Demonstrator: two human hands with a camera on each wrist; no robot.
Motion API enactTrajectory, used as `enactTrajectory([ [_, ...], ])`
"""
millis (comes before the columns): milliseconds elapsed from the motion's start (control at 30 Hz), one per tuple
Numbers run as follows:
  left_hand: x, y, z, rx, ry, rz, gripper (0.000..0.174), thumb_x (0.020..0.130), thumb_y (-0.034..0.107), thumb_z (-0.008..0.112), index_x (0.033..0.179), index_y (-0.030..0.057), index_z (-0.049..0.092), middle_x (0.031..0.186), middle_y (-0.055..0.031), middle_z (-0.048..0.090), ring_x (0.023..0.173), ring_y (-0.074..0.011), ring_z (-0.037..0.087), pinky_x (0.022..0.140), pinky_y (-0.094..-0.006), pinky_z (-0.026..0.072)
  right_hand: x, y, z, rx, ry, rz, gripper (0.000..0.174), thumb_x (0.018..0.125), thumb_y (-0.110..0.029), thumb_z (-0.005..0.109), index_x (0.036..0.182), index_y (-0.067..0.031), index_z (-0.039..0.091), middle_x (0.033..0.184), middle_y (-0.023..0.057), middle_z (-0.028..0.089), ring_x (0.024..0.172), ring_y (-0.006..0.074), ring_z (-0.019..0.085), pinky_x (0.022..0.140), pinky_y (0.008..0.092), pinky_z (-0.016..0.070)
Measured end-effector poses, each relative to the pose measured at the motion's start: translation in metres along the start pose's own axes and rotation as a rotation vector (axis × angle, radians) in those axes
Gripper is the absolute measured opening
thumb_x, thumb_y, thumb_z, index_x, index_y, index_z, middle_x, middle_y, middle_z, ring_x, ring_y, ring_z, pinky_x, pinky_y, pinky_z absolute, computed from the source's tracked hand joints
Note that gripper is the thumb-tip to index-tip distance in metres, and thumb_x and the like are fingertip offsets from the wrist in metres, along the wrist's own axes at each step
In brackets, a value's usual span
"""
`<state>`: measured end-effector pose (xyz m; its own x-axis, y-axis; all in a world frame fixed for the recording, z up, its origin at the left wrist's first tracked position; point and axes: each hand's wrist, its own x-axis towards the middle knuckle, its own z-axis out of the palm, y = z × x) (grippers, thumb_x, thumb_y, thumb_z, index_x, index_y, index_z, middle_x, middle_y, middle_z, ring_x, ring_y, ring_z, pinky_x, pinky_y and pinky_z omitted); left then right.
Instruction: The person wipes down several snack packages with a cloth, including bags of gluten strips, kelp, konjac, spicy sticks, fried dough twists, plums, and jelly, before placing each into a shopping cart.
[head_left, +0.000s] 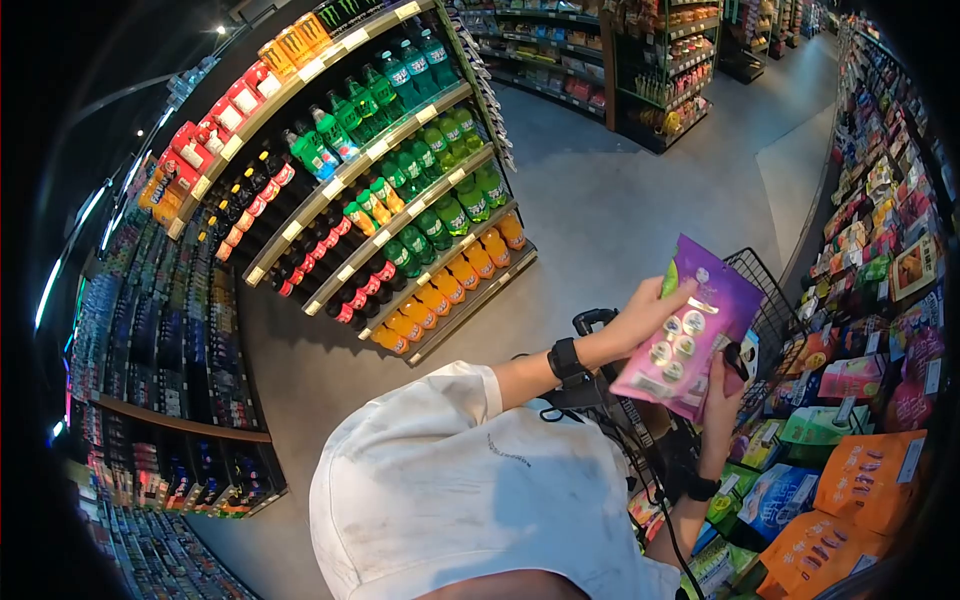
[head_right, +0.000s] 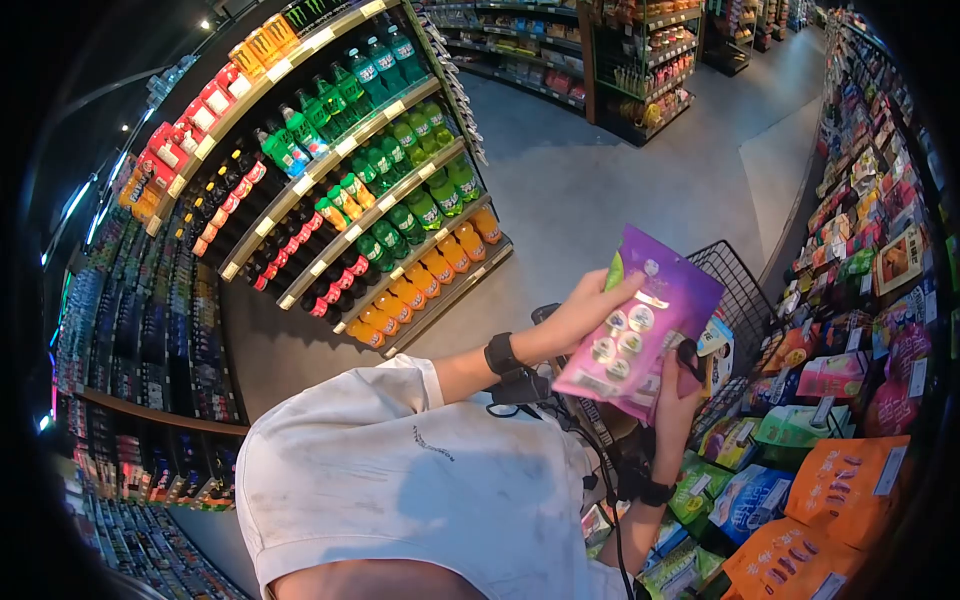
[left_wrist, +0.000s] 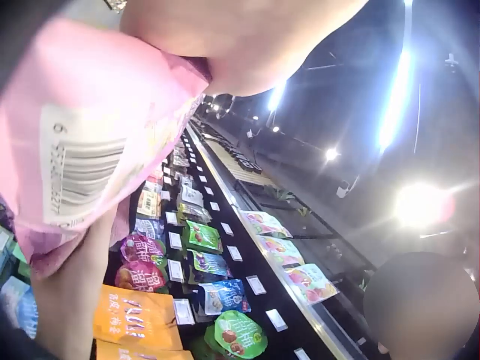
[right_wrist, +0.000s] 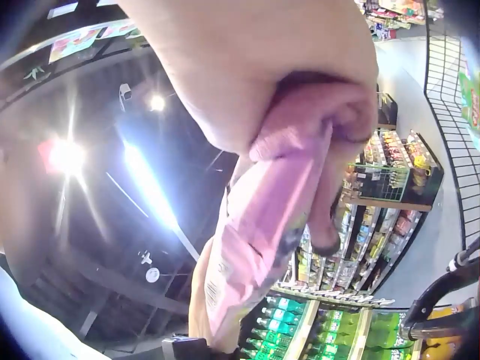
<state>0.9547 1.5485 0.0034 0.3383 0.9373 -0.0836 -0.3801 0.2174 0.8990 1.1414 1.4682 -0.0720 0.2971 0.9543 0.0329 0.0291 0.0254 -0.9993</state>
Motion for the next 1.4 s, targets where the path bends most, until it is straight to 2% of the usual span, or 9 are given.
enactTrajectory([
  [100, 0.006, -0.01, -0.003, 0.053, 0.125, 0.147, 0.035, 0.102, 0.036, 0.061, 0.103, 0.0018, 0.064, 0.09, -0.0007, 0.068, 0.077, -0.0058, 0.063, 0.066, -0.0246, 0.0524, -0.011, -0.013, -0.01, 0.122, -0.254, 0.259, 0.037, 0.103, -0.039, 0.057, 0.112, -0.0034, 0.066, 0.058, -0.0085, 0.048, 0.044, 0.0013, 0.038, 0.042, 0.0181, 0.03],
  [200, 0.015, -0.022, -0.016, 0.32, 0.265, 0.138, 0.037, 0.1, 0.042, 0.063, 0.088, 0.0064, 0.063, 0.078, 0.0038, 0.059, 0.068, -0.0045, 0.054, 0.058, -0.0257, 0.0454, -0.011, 0.02, -0.02, 0.096, -0.271, 0.258, 0.041, 0.103, -0.036, 0.059, 0.118, 0.0017, 0.067, 0.09, -0.0019, 0.069, 0.069, 0.0034, 0.058, 0.059, 0.0213, 0.0453],
  [233, 0.013, -0.024, -0.018, 0.311, 0.278, 0.057, 0.038, 0.099, 0.043, 0.064, 0.084, 0.0076, 0.061, 0.075, 0.0049, 0.056, 0.066, -0.0042, 0.052, 0.057, -0.0263, 0.0433, -0.011, 0.011, -0.018, 0.142, -0.258, 0.239, 0.041, 0.102, -0.037, 0.06, 0.116, 0.0009, 0.069, 0.078, -0.0016, 0.067, 0.055, 0.0032, 0.052, 0.049, 0.0219, 0.0378],
  [333, 0.007, -0.008, -0.005, 0.171, 0.121, -0.071, 0.044, 0.099, 0.04, 0.063, 0.118, 0.0006, 0.058, 0.102, -0.0054, 0.067, 0.089, -0.0134, 0.068, 0.075, -0.0287, 0.0558, -0.005, 0.026, -0.021, 0.259, -0.115, 0.133, 0.035, 0.099, -0.033, 0.066, 0.113, -0.0011, 0.07, 0.063, -0.0023, 0.063, 0.038, 0.0044, 0.044, 0.035, 0.0235, 0.0288],
  [467, 0.009, -0.012, -0.009, 0.314, 0.088, -0.068, 0.066, 0.1, 0.028, 0.06, 0.15, -0.0039, 0.031, 0.134, -0.02, 0.06, 0.124, -0.0293, 0.06, 0.108, -0.0413, 0.0459, -0.011, 0.006, -0.062, 0.219, 0.117, 0.211, 0.03, 0.094, -0.031, 0.071, 0.105, -0.0034, 0.069, 0.06, -0.0031, 0.059, 0.036, 0.0062, 0.044, 0.032, 0.0259, 0.0279],
  [900, -0.009, 0.028, -0.041, 0.31, 0.198, -0.086, 0.045, 0.102, 0.02, 0.053, 0.141, -0.0018, 0.048, 0.125, -0.0207, 0.064, 0.116, -0.0309, 0.065, 0.101, -0.0386, 0.0515, 0.009, 0.112, -0.146, -0.041, 0.325, 0.323, 0.03, 0.093, -0.03, 0.07, 0.093, -0.0005, 0.066, 0.058, 0.0046, 0.06, 0.035, 0.0119, 0.046, 0.032, 0.0298, 0.0294],
  [1000, -0.018, 0.031, -0.051, 0.321, 0.22, -0.093, 0.044, 0.102, 0.02, 0.053, 0.141, -0.0014, 0.049, 0.124, -0.0198, 0.064, 0.114, -0.0299, 0.066, 0.099, -0.0377, 0.0523, 0.023, 0.176, -0.12, -0.139, 0.326, 0.067, 0.034, 0.092, -0.032, 0.071, 0.096, 0.0014, 0.067, 0.065, 0.0054, 0.065, 0.04, 0.0118, 0.052, 0.035, 0.0293, 0.0346],
  [1067, -0.022, 0.033, -0.057, 0.324, 0.236, -0.086, 0.043, 0.102, 0.02, 0.052, 0.14, -0.0012, 0.05, 0.124, -0.0192, 0.065, 0.113, -0.029, 0.067, 0.098, -0.037, 0.0529, 0.024, 0.181, -0.122, -0.019, -0.13, 0.424, 0.043, 0.091, -0.037, 0.074, 0.114, -0.0018, 0.066, 0.087, 0.0029, 0.071, 0.069, 0.0086, 0.064, 0.057, 0.0244, 0.0491],
  [1400, -0.048, 0.049, -0.091, 0.288, 0.335, -0.007, 0.042, 0.102, 0.023, 0.055, 0.137, 0.0004, 0.052, 0.119, -0.0156, 0.067, 0.107, -0.0257, 0.069, 0.093, -0.0351, 0.0544, 0.104, 0.169, -0.145, 0.003, -0.32, 0.606, 0.068, 0.084, -0.026, 0.081, 0.133, 0.0025, 0.044, 0.095, 0.0027, 0.063, 0.079, 0.0082, 0.062, 0.066, 0.024, 0.0522],
])
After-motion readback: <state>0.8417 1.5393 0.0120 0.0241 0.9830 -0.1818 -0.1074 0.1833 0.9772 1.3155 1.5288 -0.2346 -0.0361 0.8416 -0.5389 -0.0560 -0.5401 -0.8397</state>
